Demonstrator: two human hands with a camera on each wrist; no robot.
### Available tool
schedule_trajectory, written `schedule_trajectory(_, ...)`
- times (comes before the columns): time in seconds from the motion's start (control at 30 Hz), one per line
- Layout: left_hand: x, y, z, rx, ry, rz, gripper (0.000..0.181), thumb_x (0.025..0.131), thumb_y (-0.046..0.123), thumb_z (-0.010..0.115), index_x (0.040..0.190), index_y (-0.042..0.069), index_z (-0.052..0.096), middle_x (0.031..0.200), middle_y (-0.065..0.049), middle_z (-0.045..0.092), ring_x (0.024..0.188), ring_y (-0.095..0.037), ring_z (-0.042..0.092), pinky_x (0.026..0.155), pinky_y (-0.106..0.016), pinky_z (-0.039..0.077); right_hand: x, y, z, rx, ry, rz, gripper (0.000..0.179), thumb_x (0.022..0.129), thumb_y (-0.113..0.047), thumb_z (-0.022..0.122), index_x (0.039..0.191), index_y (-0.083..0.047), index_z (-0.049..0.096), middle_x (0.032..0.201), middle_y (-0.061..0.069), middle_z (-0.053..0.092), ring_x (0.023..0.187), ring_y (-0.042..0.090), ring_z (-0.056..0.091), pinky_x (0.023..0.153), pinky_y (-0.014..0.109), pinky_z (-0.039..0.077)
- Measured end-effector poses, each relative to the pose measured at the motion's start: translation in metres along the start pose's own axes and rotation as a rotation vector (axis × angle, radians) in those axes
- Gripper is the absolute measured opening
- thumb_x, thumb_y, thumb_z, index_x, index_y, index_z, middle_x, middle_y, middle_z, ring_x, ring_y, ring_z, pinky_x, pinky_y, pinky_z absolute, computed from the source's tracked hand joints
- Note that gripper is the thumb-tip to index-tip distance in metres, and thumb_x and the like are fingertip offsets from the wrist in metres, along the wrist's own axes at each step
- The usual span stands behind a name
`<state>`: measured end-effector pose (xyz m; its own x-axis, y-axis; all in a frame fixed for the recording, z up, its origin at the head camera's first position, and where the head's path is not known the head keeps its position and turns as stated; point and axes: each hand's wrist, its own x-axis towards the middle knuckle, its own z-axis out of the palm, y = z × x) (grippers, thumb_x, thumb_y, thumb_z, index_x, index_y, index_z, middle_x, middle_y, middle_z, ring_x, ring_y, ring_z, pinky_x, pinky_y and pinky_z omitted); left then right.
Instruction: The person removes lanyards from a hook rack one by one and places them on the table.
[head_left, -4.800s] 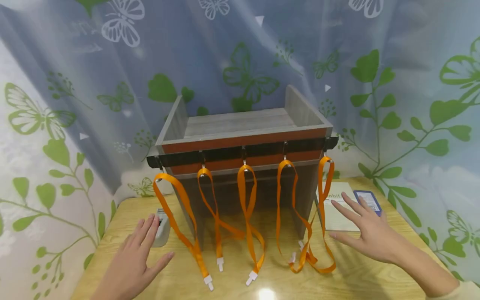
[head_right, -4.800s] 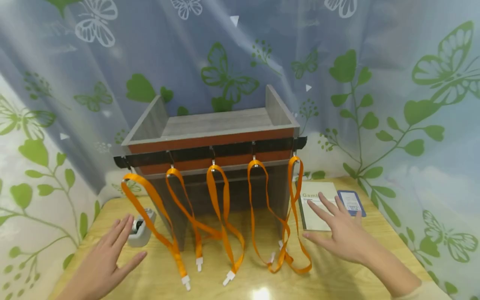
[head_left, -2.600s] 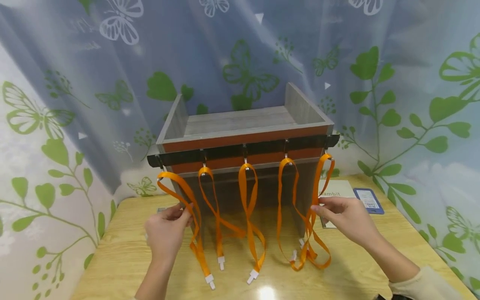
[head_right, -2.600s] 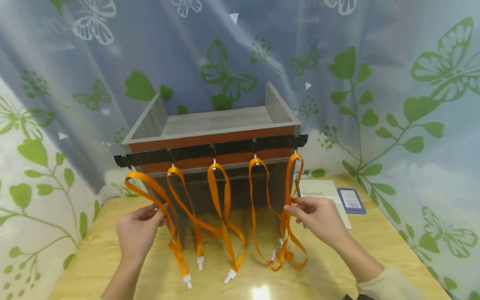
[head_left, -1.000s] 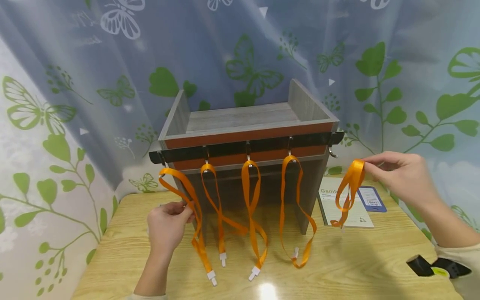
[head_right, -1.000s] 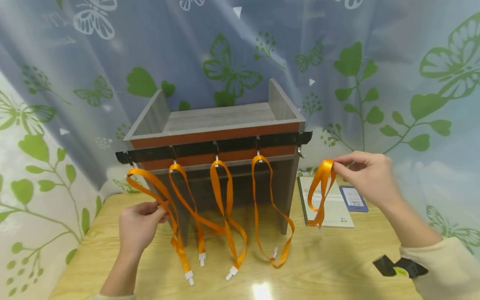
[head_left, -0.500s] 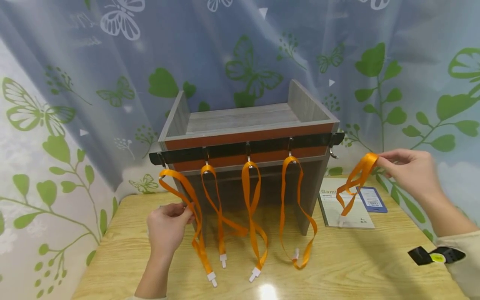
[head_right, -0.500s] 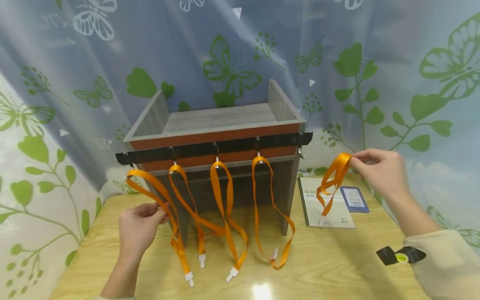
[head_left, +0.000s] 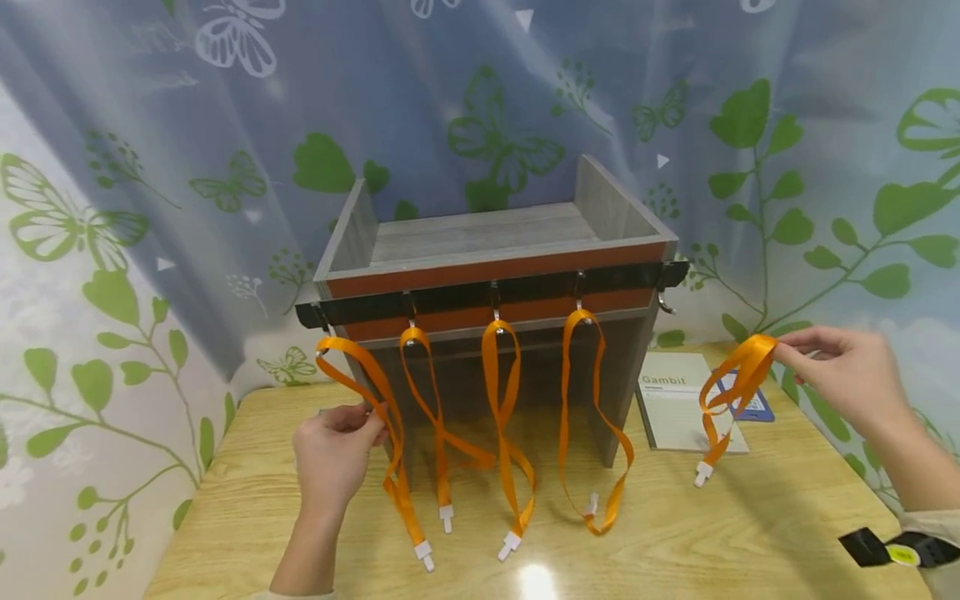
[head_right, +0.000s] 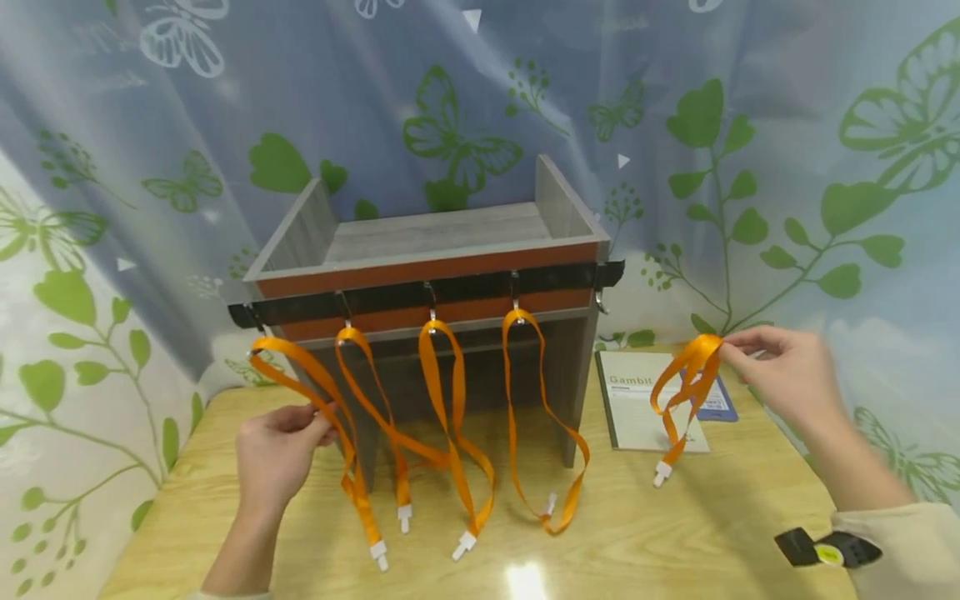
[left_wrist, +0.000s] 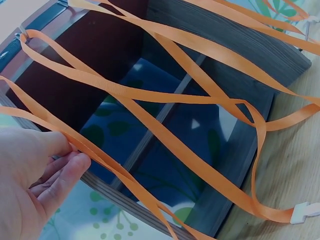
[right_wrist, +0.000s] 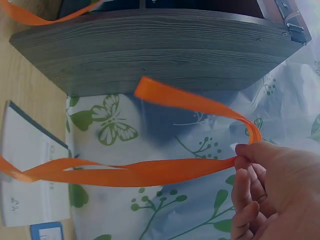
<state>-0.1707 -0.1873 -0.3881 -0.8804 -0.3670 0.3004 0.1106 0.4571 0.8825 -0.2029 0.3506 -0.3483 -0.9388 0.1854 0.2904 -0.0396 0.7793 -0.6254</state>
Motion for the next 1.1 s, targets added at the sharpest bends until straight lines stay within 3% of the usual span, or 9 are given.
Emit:
schedule_trajectory(0.17,0.000,0.000,0.000,0.006,0.009,0.000,0.019,0.084,0.008,0.077,0.093,-0.008,0.076,0.078,-0.018,0.075,0.054,0.004,0.065,0.056,-0.015,0.053,-0.015,0.013,0.005,-0.013,-0.032,-0.010,0.035,0.097,-0.034,0.064,0.107,-0.001,0.072,0.076,-0.015,0.070,0.060,0.003,0.060,0.055,0.020,0.045)
schedule_trajectory(0.47,-0.001,0.002,0.000,-0.022,-0.003,-0.040,0.020,0.085,0.006,0.076,0.096,-0.010,0.074,0.081,-0.020,0.075,0.056,-0.002,0.068,0.057,-0.017,0.055,-0.044,0.035,0.012,0.030,-0.084,0.077,0.039,0.098,-0.036,0.063,0.103,0.001,0.072,0.074,-0.014,0.072,0.062,0.006,0.061,0.054,0.022,0.045)
schedule_trajectory(0.67,0.000,0.003,0.002,-0.028,0.002,-0.048,0.019,0.084,0.006,0.075,0.095,-0.009,0.075,0.080,-0.019,0.075,0.056,-0.003,0.069,0.057,-0.017,0.055,-0.055,0.059,0.020,0.092,-0.146,0.191,0.042,0.096,-0.041,0.064,0.102,-0.001,0.073,0.075,-0.017,0.072,0.065,0.011,0.059,0.058,0.023,0.042)
schedule_trajectory(0.9,0.000,0.002,0.001,-0.011,0.002,-0.041,0.019,0.085,0.009,0.076,0.094,-0.008,0.075,0.078,-0.017,0.076,0.056,-0.001,0.068,0.056,-0.017,0.054,-0.066,0.092,0.031,0.235,-0.309,0.333,0.034,0.098,-0.040,0.062,0.097,-0.010,0.077,0.080,-0.021,0.069,0.071,0.012,0.062,0.063,0.028,0.053)
schedule_trajectory(1.1,-0.001,0.001,0.000,-0.011,-0.007,-0.060,0.020,0.086,0.012,0.077,0.094,-0.007,0.076,0.079,-0.015,0.076,0.057,-0.002,0.068,0.057,-0.018,0.055,-0.073,0.111,0.043,0.276,-0.417,0.485,0.038,0.097,-0.048,0.061,0.101,-0.014,0.078,0.082,-0.021,0.070,0.074,0.010,0.064,0.066,0.030,0.055)
